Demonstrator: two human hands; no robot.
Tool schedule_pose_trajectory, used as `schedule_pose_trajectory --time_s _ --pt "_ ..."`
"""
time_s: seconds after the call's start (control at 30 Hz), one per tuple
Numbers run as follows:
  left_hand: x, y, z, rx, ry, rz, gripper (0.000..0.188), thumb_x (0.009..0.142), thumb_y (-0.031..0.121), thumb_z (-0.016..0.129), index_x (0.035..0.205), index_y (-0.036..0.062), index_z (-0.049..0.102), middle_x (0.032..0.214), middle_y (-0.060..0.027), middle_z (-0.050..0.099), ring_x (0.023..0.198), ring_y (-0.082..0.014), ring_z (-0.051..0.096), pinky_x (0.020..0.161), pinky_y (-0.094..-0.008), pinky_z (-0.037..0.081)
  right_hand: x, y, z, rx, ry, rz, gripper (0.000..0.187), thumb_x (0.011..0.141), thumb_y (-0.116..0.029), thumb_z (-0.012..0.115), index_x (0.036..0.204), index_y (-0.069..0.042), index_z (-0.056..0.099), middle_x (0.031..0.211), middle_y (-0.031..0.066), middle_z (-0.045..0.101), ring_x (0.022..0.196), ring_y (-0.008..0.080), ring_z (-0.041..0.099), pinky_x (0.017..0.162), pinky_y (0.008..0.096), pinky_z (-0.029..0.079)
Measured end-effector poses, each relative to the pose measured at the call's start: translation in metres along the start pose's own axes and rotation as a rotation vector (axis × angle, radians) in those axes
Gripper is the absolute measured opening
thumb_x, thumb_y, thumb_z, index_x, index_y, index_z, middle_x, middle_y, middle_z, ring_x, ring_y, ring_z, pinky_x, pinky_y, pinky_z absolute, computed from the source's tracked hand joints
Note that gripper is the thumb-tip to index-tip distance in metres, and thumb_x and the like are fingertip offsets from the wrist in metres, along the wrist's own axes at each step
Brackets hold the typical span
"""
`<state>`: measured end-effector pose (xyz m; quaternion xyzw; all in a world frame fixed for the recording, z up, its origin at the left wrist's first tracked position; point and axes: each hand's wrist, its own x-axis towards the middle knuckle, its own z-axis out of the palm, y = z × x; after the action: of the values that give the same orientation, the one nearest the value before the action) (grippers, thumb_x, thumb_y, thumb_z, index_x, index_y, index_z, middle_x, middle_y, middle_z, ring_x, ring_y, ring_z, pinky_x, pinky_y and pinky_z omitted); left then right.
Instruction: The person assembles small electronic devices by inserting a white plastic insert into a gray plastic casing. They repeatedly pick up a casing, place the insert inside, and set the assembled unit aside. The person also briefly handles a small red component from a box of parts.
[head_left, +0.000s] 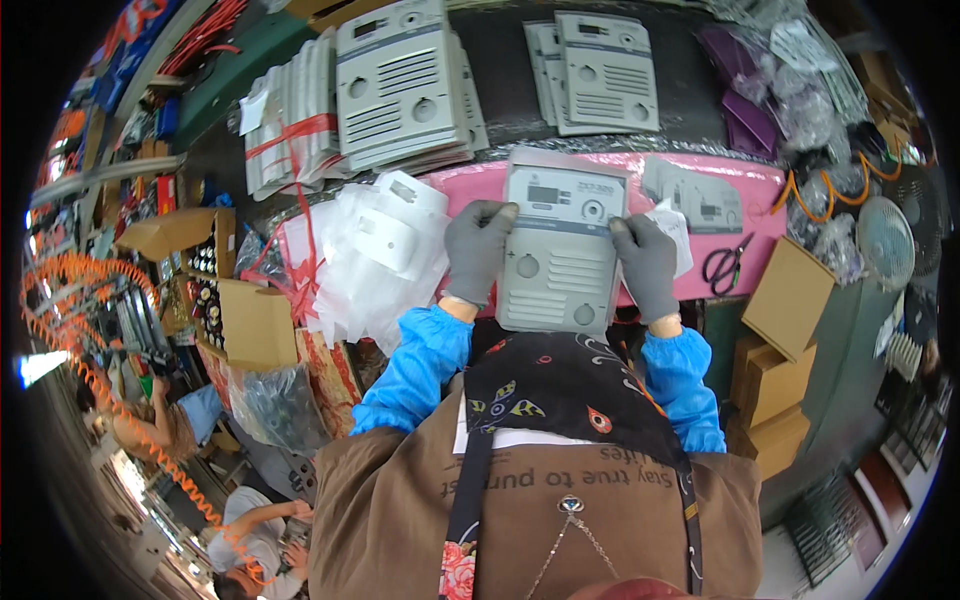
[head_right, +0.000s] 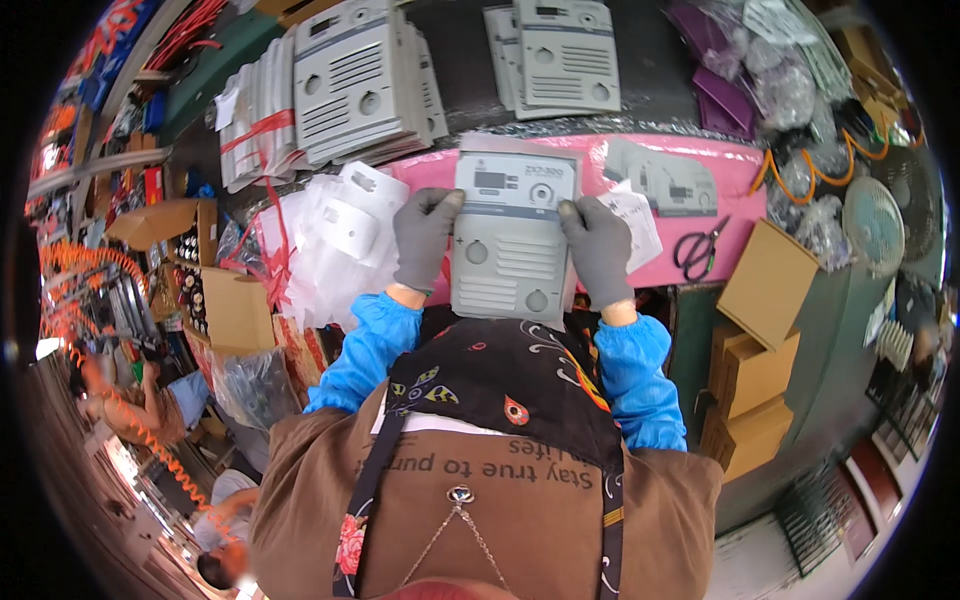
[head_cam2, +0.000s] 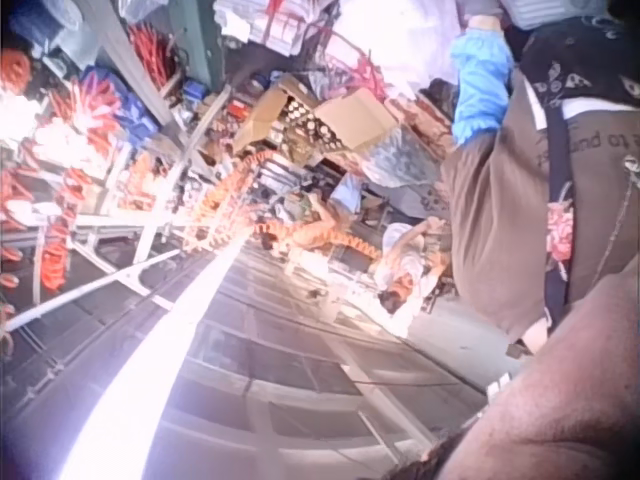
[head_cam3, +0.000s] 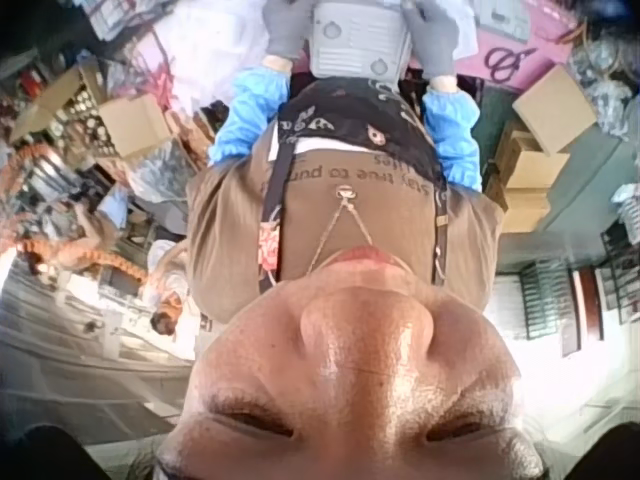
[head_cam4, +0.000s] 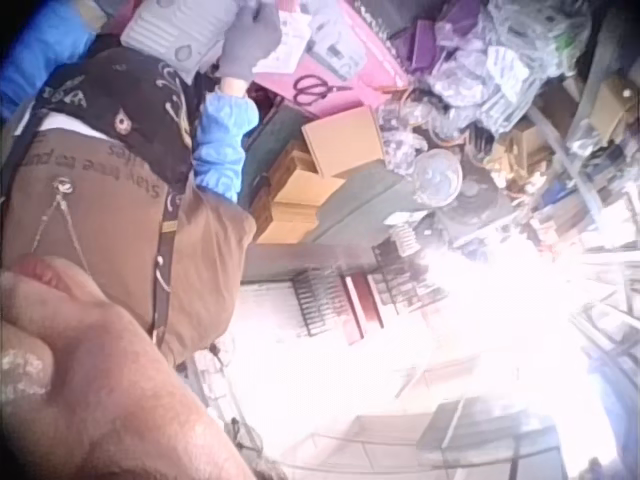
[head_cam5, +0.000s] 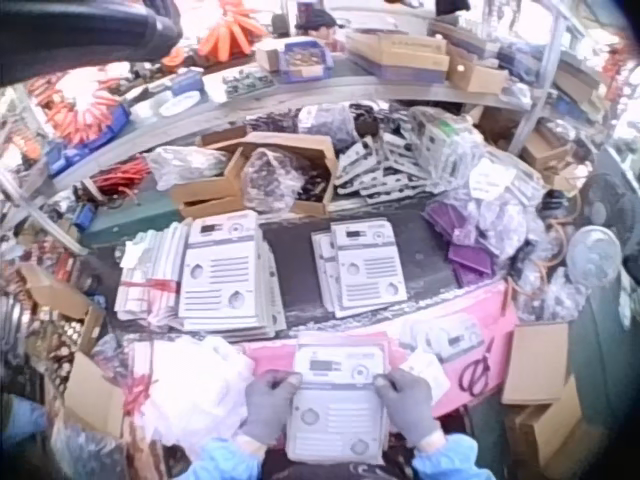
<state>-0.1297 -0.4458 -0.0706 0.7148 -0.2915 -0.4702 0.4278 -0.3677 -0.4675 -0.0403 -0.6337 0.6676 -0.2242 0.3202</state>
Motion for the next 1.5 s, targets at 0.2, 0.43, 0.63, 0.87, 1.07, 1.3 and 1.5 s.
schedule_pose_trajectory --time_s 0.2,0.43,0.63,0.87,1.07,1.3,1.5 --pt "-0.002 0.005 0.002 0.049 0.008 0.066 0.027 0.085 0.025 0.076 0.093 0.0000 0.071 0.080 -0.0069 0.070 0.070 -0.0130 0.062 0.068 -0.0308 0.051 0.003 0.002 0.002 0.042 -0.018 0.033 0.034 0.093 -0.032 0.063 0.077 -0.001 0.060 0.069 0.0201 0.057 0.063 0.0351 0.055 0.060 0.0436 0.041" --pt "-0.002 -0.021 -0.005 0.205 0.089 0.204 0.032 0.082 0.035 0.072 0.094 0.0043 0.071 0.087 -0.0150 0.070 0.082 -0.0273 0.067 0.077 -0.0394 0.051 0.004 0.019 0.013 0.119 -0.055 -0.069 0.032 0.092 -0.016 0.066 0.069 0.004 0.055 0.061 0.0110 0.050 0.058 0.0213 0.043 0.057 0.0397 0.035" --pt "-0.002 0.005 -0.006 0.265 0.009 0.140 0.028 0.072 0.032 0.074 0.087 0.0087 0.073 0.088 -0.0158 0.071 0.085 -0.0336 0.067 0.076 -0.0458 0.051 0.013 0.016 -0.006 -0.190 -0.212 -0.233 0.033 0.097 -0.026 0.058 0.084 0.005 0.060 0.068 0.0223 0.058 0.060 0.0316 0.051 0.059 0.0457 0.040" --pt "0.020 0.046 -0.029 0.932 -0.245 0.341 0.044 0.073 0.047 0.074 0.092 0.0077 0.077 0.085 -0.0144 0.072 0.080 -0.0330 0.070 0.065 -0.0464 0.052 0.043 -0.038 -0.037 -0.807 -0.418 -0.698 0.040 0.093 -0.038 0.061 0.076 -0.003 0.070 0.075 0.0223 0.065 0.073 0.0407 0.066 0.065 0.0506 0.050" --pt "0.003 0.052 -0.024 0.992 -0.076 0.309 0.059 0.082 0.063 0.061 0.084 0.0057 0.077 0.079 -0.0157 0.071 0.073 -0.0317 0.070 0.058 -0.0478 0.050 0.057 -0.037 -0.031 -1.258 -0.342 -0.765 0.053 0.092 -0.054 0.056 0.075 -0.008 0.074 0.075 0.0165 0.070 0.071 0.0344 0.070 0.062 0.0450 0.053" --pt "-0.009 0.019 -0.044 1.115 -0.184 0.279 0.071 0.087 0.071 0.048 0.086 0.0061 0.076 0.080 -0.0145 0.072 0.073 -0.0321 0.069 0.063 -0.0491 0.048 0.025 -0.033 -0.011 -1.062 -0.365 -0.573 0.051 0.096 -0.051 0.052 0.083 -0.006 0.072 0.078 0.0198 0.069 0.074 0.0373 0.068 0.063 0.0485 0.050" --pt "0.007 0.020 -0.106 0.984 -0.219 0.362 0.063 0.086 0.066 0.051 0.109 0.0103 0.072 0.091 -0.0144 0.072 0.084 -0.0335 0.070 0.071 -0.0483 0.051 0.011 -0.053 -0.014 -1.012 -0.281 -0.361 0.047 0.097 -0.042 0.055 0.082 0.001 0.067 0.083 0.0251 0.067 0.077 0.0427 0.064 0.067 0.0523 0.046"
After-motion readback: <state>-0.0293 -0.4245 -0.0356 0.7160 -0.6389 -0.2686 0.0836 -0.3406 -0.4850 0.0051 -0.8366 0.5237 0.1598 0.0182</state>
